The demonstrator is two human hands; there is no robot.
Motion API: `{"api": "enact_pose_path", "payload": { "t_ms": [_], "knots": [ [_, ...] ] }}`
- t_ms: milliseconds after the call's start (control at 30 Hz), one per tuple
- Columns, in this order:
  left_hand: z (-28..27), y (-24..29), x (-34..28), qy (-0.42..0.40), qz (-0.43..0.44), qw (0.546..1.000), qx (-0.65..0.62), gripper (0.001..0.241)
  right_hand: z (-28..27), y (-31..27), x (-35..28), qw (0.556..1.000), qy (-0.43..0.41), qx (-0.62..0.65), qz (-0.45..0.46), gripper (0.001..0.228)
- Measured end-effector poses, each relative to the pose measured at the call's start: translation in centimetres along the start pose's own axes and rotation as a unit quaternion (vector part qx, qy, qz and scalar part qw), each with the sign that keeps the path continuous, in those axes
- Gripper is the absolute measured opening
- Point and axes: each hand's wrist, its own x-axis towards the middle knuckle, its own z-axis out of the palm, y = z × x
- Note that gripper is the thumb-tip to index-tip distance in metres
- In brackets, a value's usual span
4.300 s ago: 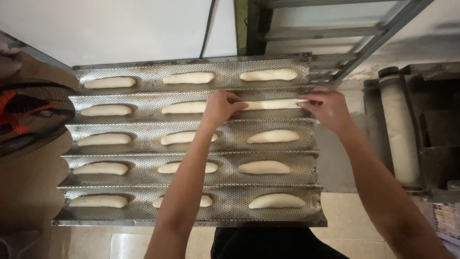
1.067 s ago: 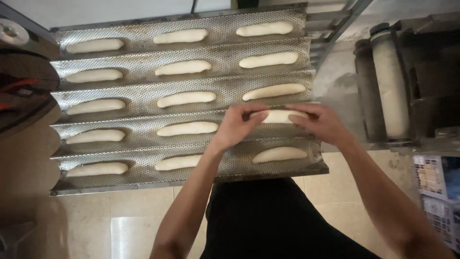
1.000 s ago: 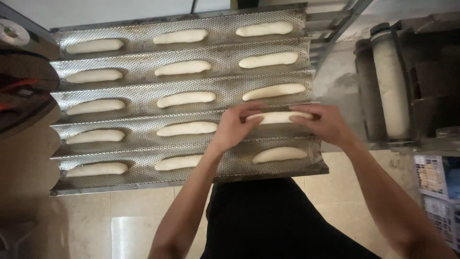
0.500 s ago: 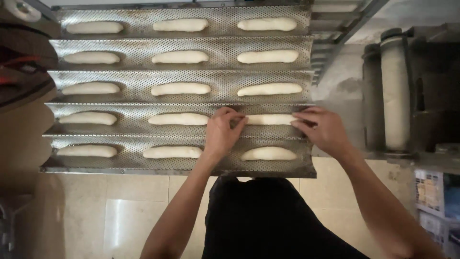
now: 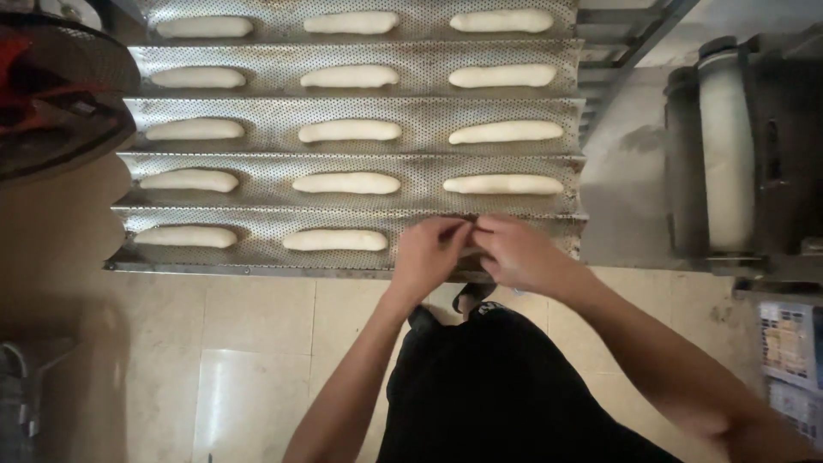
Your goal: Placing shaped dough pieces onto metal baking trays and loading the trays onto a rack
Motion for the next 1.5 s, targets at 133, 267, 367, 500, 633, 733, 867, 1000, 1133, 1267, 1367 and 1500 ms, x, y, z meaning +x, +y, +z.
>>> {"api": "enact_pose_path", "payload": {
  "t_ms": [133,267,367,500,633,733,867,1000,1133,1267,1367,1500],
  "knots": [
    [0.9,3.0,0.2,-0.135,-0.104,0.984,-0.045,0.056,-4.4,-0.9,-1.8,0.986,0.066,0.140,0.060,0.027],
    [0.6,5.3,1.0,-0.177,-0.172,0.968,-0.044,0.049,-4.1,0.9,-5.5,0.985,0.051,0.076,0.145,0.044],
    [1.8,3.6,1.3,-0.155,-0.143,0.977,-0.016,0.043,-2.2,0.8,-6.0,0.982,0.032,0.070,0.172,0.039],
    [-0.8,6.3,0.9,-0.139,-0.125,0.976,-0.111,0.047,-4.0,1.2,-6.2,0.943,0.109,0.260,0.176,0.035],
    [-1.0,6.9,1.0,-0.121,-0.099,0.948,-0.276,0.046,-5.6,0.6,-7.0,0.851,0.165,0.445,0.224,0.046],
    [-1.7,4.5,0.6,-0.163,-0.073,0.949,-0.260,0.038,-5.8,0.0,-7.4,0.851,0.136,0.434,0.262,0.042],
    [-0.9,0.7,1.1,-0.159,-0.114,0.975,-0.102,0.034,-5.1,0.7,-8.6,0.901,0.123,0.284,0.303,0.034],
    [-0.3,-0.3,0.6,-0.119,-0.137,0.983,0.021,0.041,-3.4,1.9,-9.4,0.937,0.125,0.179,0.271,0.031],
    [0.4,-1.8,0.1,-0.061,-0.137,0.986,0.073,0.046,-2.4,2.8,-10.2,0.947,0.114,0.117,0.277,0.035],
    [-0.8,-0.6,-1.2,-0.059,-0.072,0.995,0.048,0.041,-3.0,1.3,-10.2,0.932,0.124,0.146,0.307,0.039],
    [-0.6,-1.1,-1.5,-0.063,-0.072,0.991,0.098,0.042,-2.4,1.9,-10.4,0.942,0.106,0.092,0.304,0.037],
    [-1.6,-0.1,-1.8,-0.042,-0.084,0.993,0.069,0.046,-5.0,-0.3,-8.9,0.943,0.086,0.060,0.317,0.040]
  ]
}}
